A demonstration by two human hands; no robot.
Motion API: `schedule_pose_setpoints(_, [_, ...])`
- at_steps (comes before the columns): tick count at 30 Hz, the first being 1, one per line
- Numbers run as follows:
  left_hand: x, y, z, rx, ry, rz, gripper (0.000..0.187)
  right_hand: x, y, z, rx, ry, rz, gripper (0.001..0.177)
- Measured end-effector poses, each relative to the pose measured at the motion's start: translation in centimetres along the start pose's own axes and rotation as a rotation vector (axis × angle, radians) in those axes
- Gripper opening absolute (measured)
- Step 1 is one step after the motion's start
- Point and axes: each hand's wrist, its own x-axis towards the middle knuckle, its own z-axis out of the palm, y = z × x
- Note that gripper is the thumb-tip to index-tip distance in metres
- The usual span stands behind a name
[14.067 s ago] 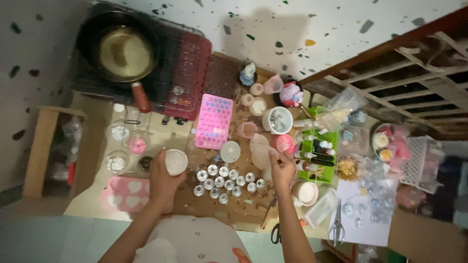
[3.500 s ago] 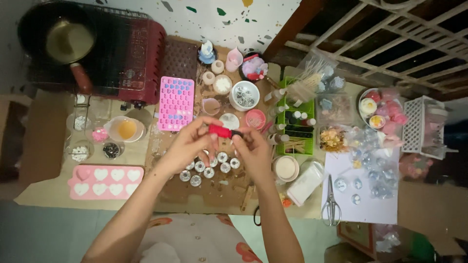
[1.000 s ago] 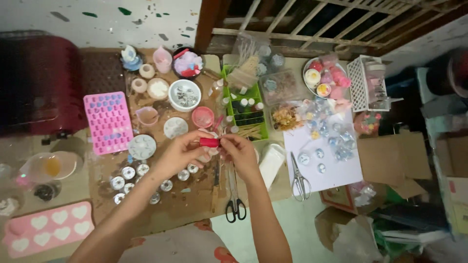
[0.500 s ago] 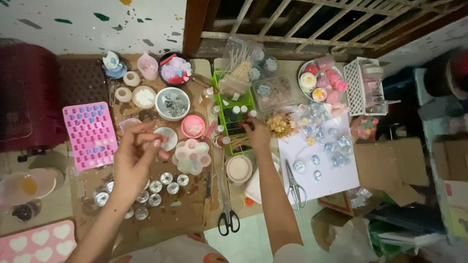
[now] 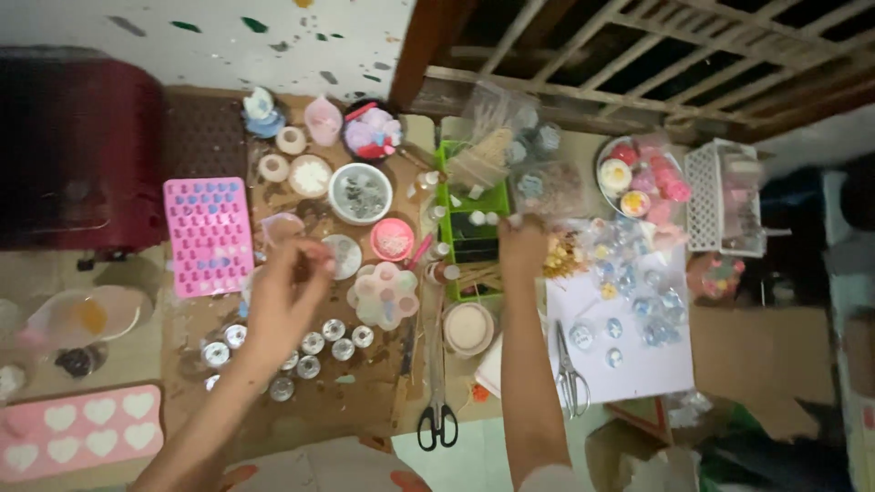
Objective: Pouring melted wax into various molds and arranging small containers on a workspace.
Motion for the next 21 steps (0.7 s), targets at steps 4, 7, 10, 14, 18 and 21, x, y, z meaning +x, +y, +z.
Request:
schedule_pose_setpoints(4, [-1.6, 4.0, 2.6, 0.19, -0.119, 0.186, 0.047, -9.8, -8.5, -10.6, 0.427, -0.034, -0.177, 0.03])
schedule_pose_setpoints(7, [-3.8, 3.3, 3.7, 0.223, -0.233, 0.221, 0.058, -15.9, -10.4, -13.1, 0.616, -0.339, -0.182, 0.016])
schedule_pose_setpoints(10, [-5.6, 1.7, 2.6, 0.159, -0.338, 0.188, 0.042, -18.7, -10.1, -13.5, 0.668, -0.488, -0.143, 0.027])
schedule_pose_setpoints(14, [-6.6, -1.1, 1.0, -0.49, -0.446, -0.198, 0.029, -21.0, -12.2, -16.1, 0.69, -0.448, -0.526, 0.023])
schedule_pose_setpoints(18, [-6.0, -2.4, -2.2, -0.626, -0.418, -0.332, 0.04, -21.7, -17.3, -19.5, 0.684, -0.532, -0.907, 0.038])
schedule_pose_setpoints(21, [-5.1, -2.5, -4.2, -0.628, -0.328, -0.283, 0.042, -21.9, -19.9, -19.3, 0.748, -0.607, -0.895, 0.06])
